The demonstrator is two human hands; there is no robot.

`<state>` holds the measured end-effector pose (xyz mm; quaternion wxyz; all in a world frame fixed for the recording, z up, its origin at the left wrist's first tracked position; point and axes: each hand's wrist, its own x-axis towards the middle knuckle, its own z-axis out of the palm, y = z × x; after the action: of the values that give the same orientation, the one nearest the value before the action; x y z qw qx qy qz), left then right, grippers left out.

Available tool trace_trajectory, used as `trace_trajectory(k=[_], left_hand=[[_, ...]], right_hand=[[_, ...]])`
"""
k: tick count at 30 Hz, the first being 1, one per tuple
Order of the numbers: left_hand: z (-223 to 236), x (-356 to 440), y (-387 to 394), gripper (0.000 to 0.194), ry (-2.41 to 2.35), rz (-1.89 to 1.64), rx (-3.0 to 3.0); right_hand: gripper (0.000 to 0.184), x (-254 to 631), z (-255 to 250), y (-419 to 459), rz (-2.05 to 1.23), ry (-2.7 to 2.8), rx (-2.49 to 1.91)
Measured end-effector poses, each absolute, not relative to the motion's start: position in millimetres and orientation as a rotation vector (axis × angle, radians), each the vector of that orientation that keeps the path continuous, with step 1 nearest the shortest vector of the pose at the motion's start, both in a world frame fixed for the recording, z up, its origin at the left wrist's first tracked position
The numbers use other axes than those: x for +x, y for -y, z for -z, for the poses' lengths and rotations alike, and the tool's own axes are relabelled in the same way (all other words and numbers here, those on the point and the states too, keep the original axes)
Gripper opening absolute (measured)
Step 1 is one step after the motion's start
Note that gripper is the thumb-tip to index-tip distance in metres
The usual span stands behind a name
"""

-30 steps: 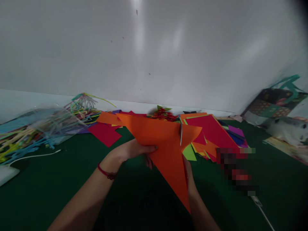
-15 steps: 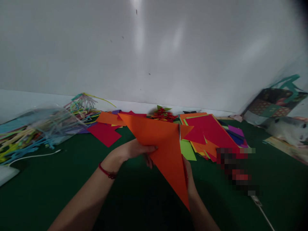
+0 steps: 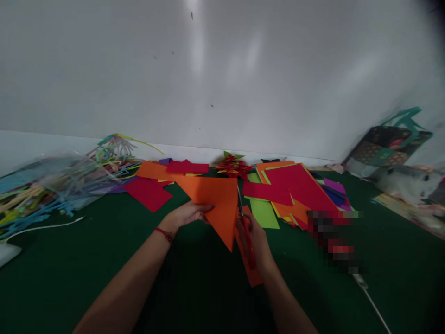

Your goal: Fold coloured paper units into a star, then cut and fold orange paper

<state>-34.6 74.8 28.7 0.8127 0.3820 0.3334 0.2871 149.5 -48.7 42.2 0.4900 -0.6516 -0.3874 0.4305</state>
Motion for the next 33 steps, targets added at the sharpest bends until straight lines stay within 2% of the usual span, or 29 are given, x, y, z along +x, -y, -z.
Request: trace_trajectory(k=[3, 7, 12, 21, 33], left_hand=[[-5.1, -38.3, -86.7, 0.01, -0.739, -0.686, 0.715], [6.8, -39.5, -97.9, 0.012, -0.742, -0.835, 0.609], [6.7, -37.2, -98.6, 0.012, -0.726, -0.86, 0.565], [10.9, -37.7, -100.6, 0.015, -0.736, -0.869, 0.55], [10.6, -35.7, -99.5, 0.015, -0.741, -0.872, 0.537]], right_hand=[[0.042, 153.1, -40.6, 49.5, -0.808, 1.194, -1.732], [0.041, 155.6, -33.4, 49.5, -0.529, 1.503, -1.987], [0.045, 152.1, -22.0, 49.2, -0.545, 1.677, -2.123], [0.035, 148.8, -34.1, 59.5, -0.391, 1.756, -2.324], [0.052, 134.8, -36.3, 76.0, -0.432, 1.897, -2.395]])
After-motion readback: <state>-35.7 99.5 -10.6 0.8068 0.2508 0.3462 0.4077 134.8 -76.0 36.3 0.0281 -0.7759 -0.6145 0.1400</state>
